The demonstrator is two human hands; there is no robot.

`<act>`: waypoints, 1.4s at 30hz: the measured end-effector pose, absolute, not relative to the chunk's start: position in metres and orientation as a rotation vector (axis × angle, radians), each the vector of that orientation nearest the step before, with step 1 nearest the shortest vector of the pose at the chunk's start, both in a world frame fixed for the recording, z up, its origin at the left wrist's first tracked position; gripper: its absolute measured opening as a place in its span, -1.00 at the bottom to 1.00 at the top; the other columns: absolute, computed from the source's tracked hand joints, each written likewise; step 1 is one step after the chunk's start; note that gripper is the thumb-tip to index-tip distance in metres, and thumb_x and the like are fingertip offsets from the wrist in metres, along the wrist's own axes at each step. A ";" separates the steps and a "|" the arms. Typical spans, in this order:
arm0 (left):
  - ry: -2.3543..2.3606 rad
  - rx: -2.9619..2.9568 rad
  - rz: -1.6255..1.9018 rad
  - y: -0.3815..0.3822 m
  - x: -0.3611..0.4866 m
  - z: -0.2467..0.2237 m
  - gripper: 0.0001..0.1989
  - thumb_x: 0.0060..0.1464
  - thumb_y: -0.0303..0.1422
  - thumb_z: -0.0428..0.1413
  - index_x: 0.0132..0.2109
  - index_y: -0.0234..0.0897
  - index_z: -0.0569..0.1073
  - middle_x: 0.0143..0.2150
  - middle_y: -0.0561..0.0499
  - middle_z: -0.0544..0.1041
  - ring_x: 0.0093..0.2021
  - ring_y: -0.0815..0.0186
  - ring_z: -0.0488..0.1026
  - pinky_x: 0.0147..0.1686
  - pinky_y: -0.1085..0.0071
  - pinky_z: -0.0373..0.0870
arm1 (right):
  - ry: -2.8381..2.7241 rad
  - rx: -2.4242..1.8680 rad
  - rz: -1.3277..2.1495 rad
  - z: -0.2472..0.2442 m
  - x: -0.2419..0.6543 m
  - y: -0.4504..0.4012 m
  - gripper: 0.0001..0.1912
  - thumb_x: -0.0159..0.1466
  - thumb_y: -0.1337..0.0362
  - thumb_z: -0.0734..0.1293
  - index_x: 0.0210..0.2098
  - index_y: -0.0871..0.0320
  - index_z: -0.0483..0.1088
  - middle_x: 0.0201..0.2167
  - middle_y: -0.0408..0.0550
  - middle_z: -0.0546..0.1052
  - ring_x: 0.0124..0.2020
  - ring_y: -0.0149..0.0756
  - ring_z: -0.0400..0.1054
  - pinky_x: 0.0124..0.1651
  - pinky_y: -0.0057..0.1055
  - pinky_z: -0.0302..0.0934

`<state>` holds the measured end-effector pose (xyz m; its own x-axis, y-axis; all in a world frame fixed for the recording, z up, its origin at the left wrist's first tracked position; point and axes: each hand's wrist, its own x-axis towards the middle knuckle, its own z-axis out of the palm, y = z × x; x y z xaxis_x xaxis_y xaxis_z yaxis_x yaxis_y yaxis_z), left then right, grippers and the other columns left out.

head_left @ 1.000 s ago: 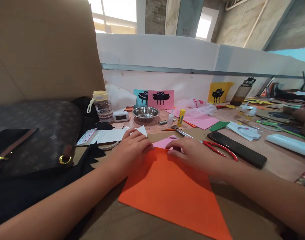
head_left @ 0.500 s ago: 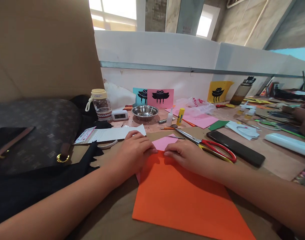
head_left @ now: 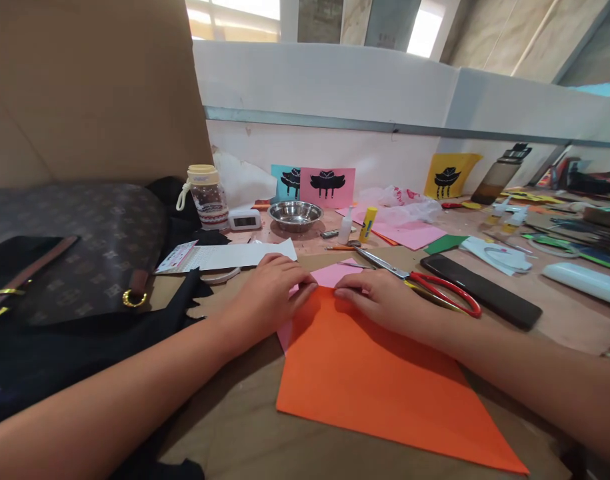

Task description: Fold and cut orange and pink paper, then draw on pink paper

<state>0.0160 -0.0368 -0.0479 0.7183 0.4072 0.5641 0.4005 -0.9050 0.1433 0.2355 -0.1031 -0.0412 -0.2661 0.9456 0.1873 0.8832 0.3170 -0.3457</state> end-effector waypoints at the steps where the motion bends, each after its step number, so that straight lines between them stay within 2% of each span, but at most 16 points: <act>1: 0.663 2.912 0.948 -0.037 0.016 -0.048 -0.81 0.26 -0.41 0.09 -0.31 -0.21 0.55 -0.34 0.05 0.64 -0.27 0.22 0.51 -0.08 0.22 0.31 | -2.224 -1.621 0.233 -0.042 0.234 -0.103 -0.71 0.39 0.19 0.19 -0.15 0.08 0.55 -0.18 -0.08 0.63 -0.22 -0.22 0.44 -0.17 -0.34 0.20; 3: 0.606 2.944 0.931 -0.039 0.017 -0.048 -0.81 0.27 -0.41 0.10 -0.30 -0.20 0.57 -0.33 0.05 0.65 -0.26 0.22 0.52 -0.07 0.21 0.30 | -2.228 -1.576 0.175 -0.045 0.232 -0.103 -0.71 0.40 0.19 0.19 -0.13 0.07 0.54 -0.17 -0.06 0.62 -0.19 -0.21 0.44 -0.14 -0.33 0.20; 7: 0.580 2.956 0.891 -0.042 0.018 -0.048 -0.85 0.25 -0.39 0.16 -0.30 -0.20 0.58 -0.32 0.05 0.66 -0.26 0.23 0.53 -0.08 0.22 0.29 | -2.306 -1.482 0.035 -0.052 0.231 -0.105 -0.74 0.40 0.20 0.20 -0.19 0.08 0.53 -0.27 -0.05 0.60 -0.23 -0.23 0.40 -0.18 -0.35 0.18; 12: 0.685 2.930 0.866 -0.042 0.019 -0.046 -0.86 0.22 -0.47 0.17 -0.31 -0.21 0.58 -0.32 0.07 0.68 -0.26 0.22 0.54 -0.07 0.23 0.28 | -2.302 -1.487 -0.013 -0.054 0.234 -0.106 -0.75 0.40 0.22 0.21 -0.21 0.07 0.53 -0.31 -0.06 0.58 -0.26 -0.23 0.39 -0.22 -0.35 0.17; 23: 0.784 2.893 0.900 -0.037 0.019 -0.050 -0.81 0.28 -0.42 0.11 -0.33 -0.24 0.53 -0.34 0.03 0.65 -0.28 0.23 0.53 -0.03 0.19 0.30 | -2.299 -1.547 0.044 -0.048 0.234 -0.105 -0.78 0.38 0.27 0.23 -0.25 0.12 0.52 -0.30 -0.08 0.62 -0.30 -0.24 0.43 -0.26 -0.35 0.16; 31: 0.911 2.843 0.963 -0.026 0.013 -0.049 -0.84 0.26 -0.46 0.09 -0.30 -0.24 0.52 -0.31 0.03 0.65 -0.21 0.17 0.53 -0.03 0.16 0.32 | -2.220 -1.608 0.180 -0.044 0.238 -0.101 -0.79 0.37 0.25 0.23 -0.24 0.08 0.52 -0.26 -0.15 0.62 -0.27 -0.29 0.43 -0.21 -0.39 0.18; 37: 1.065 2.809 1.003 -0.009 0.006 -0.052 -0.79 0.24 -0.48 0.04 -0.34 -0.24 0.50 -0.35 0.01 0.64 -0.29 0.14 0.54 -0.17 0.15 0.36 | -2.196 -1.643 0.203 -0.042 0.240 -0.098 -0.79 0.36 0.22 0.25 -0.27 0.07 0.53 -0.28 -0.16 0.61 -0.27 -0.29 0.43 -0.23 -0.40 0.17; 39: 1.079 2.816 1.038 -0.006 0.004 -0.053 -0.81 0.24 -0.48 0.03 -0.29 -0.24 0.52 -0.30 -0.02 0.65 -0.26 0.13 0.55 -0.17 0.14 0.37 | -2.192 -1.655 0.205 -0.041 0.240 -0.098 -0.79 0.36 0.22 0.25 -0.28 0.08 0.53 -0.28 -0.14 0.61 -0.27 -0.28 0.43 -0.23 -0.40 0.17; 42: 1.003 2.880 1.103 -0.011 0.003 -0.053 -0.82 0.26 -0.47 0.05 -0.07 -0.22 0.52 -0.03 -0.08 0.62 0.01 0.08 0.49 0.05 0.05 0.29 | -2.194 -1.652 0.217 -0.039 0.239 -0.099 -0.78 0.36 0.23 0.25 -0.29 0.09 0.53 -0.29 -0.12 0.62 -0.27 -0.27 0.44 -0.21 -0.39 0.18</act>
